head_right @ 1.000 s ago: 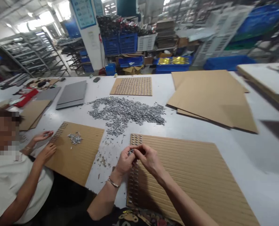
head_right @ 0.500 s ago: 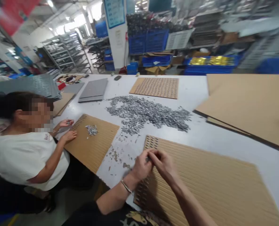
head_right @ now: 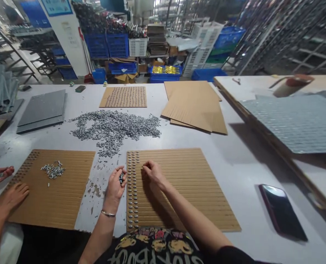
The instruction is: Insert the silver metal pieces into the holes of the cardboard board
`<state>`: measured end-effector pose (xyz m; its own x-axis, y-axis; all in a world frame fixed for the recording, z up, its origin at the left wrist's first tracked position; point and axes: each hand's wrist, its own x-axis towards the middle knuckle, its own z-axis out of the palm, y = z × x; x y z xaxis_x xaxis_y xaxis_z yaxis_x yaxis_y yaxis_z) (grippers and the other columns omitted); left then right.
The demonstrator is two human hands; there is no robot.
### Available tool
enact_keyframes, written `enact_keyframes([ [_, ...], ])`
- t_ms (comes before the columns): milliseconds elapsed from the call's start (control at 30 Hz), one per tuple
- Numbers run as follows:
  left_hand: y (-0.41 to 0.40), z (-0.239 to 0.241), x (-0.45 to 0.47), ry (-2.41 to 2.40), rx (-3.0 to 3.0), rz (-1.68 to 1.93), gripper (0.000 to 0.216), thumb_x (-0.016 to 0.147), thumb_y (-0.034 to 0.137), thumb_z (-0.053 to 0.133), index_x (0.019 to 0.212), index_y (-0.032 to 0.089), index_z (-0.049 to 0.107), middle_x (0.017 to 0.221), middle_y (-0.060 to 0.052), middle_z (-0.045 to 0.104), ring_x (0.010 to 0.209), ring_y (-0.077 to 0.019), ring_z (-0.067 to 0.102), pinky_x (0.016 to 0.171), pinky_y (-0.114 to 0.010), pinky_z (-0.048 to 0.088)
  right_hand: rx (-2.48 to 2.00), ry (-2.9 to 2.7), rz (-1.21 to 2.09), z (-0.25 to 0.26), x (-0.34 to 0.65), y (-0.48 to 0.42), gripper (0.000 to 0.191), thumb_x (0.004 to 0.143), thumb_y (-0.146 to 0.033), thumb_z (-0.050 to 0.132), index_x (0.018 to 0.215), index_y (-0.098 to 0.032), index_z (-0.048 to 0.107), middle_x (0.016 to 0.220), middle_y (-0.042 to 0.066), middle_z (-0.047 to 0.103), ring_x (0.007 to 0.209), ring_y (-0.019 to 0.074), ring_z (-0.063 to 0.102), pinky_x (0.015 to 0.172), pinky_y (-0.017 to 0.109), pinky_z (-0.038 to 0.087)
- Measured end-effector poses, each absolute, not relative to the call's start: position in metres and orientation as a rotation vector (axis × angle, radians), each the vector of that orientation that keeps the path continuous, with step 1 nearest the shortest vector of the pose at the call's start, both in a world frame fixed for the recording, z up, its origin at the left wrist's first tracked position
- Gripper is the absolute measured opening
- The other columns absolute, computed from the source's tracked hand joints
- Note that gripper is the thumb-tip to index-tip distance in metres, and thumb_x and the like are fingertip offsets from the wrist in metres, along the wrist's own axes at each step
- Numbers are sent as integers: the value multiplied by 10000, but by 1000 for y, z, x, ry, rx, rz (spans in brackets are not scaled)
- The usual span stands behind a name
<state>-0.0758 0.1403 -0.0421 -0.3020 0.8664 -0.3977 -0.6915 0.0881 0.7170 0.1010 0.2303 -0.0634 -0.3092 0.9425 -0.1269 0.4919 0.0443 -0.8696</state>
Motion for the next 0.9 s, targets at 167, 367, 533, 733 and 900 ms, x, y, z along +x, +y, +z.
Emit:
enact_keyframes([
  [167,144,-42,-74,1077,233,1564,326,710,325,739,911,183,525,763,5,600,525,-46,470,373,-136,250,-1478,-2102,1004,-55,79,238,183,861,-224,482,739,-160,603,679,16,620,638,138,537,618,232,366],
  [367,146,-50,-76,1062,210,1526,315,681,321,779,848,155,570,740,3,590,515,-35,455,371,-127,253,-1640,-2189,849,-52,64,239,163,889,-214,487,804,-167,618,760,57,651,686,157,551,627,241,345],
  [533,147,-50,-74,1004,159,1507,314,642,249,804,871,115,636,733,-12,583,536,-33,461,382,-121,277,-1766,-2147,820,-51,62,238,122,868,-243,515,862,-180,619,765,57,654,672,166,557,597,244,344],
  [733,143,-40,-68,946,166,1466,315,646,257,810,839,132,595,752,-15,604,504,-21,429,364,-116,248,-1315,-1777,1150,-42,79,217,244,869,-381,510,831,-167,621,658,7,603,602,143,522,594,245,397],
  [900,140,-40,-54,968,199,1373,357,640,310,819,807,145,550,600,52,511,432,-12,365,345,-121,205,-1079,-1555,1566,-25,76,191,299,808,-449,620,841,-152,632,740,14,630,649,129,541,603,236,430],
])
